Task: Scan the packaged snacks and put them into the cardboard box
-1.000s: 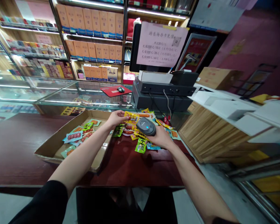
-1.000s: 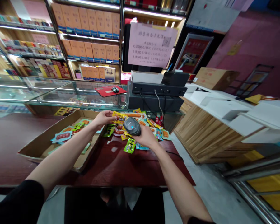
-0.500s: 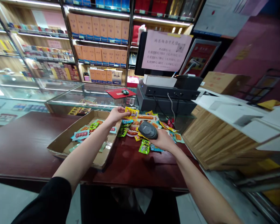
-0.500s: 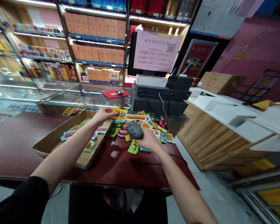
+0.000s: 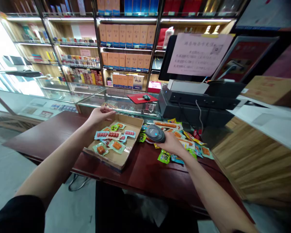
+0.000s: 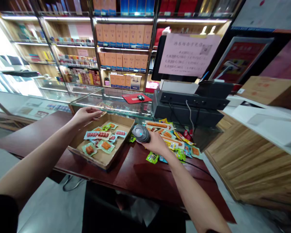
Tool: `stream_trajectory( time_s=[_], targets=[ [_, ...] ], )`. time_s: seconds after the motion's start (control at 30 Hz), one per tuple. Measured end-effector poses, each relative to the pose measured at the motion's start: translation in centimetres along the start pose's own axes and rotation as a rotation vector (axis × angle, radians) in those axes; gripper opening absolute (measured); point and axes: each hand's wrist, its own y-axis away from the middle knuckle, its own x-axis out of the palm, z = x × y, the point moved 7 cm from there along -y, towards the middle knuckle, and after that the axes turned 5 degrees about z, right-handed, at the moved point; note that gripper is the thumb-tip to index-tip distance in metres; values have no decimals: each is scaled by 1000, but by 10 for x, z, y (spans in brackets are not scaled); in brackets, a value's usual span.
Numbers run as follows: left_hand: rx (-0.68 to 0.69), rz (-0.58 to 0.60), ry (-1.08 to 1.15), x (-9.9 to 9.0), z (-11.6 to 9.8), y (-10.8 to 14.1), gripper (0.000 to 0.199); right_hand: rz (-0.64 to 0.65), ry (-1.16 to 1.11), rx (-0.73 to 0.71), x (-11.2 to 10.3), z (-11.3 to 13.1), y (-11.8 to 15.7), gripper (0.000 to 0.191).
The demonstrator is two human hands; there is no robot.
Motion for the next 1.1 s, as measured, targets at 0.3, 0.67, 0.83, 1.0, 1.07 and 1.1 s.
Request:
stream_trajectory(
  time_s=[0.3, 0.67, 0.83, 1.0, 1.07, 1.1],
  targets=[
    [-8, 192, -9, 115, 10, -11, 48, -96, 61, 57, -30, -33, 34, 29],
    [66, 522, -261, 301, 29, -22, 31, -194, 102, 256, -80, -91, 107, 27],
    [215, 500, -643, 320, 52, -25, 19, -216, 84, 258, -89, -100, 125, 23],
    [236, 524, -884, 317, 82, -29, 29, -226, 80, 328, -88, -114, 132, 27],
    [314, 553, -920, 323, 84, -27, 35, -220, 71, 326, -85, -117, 132, 28],
    [374, 578, -933, 328, 83, -24, 36, -219, 71, 319, -84, -117, 131, 27]
  ],
)
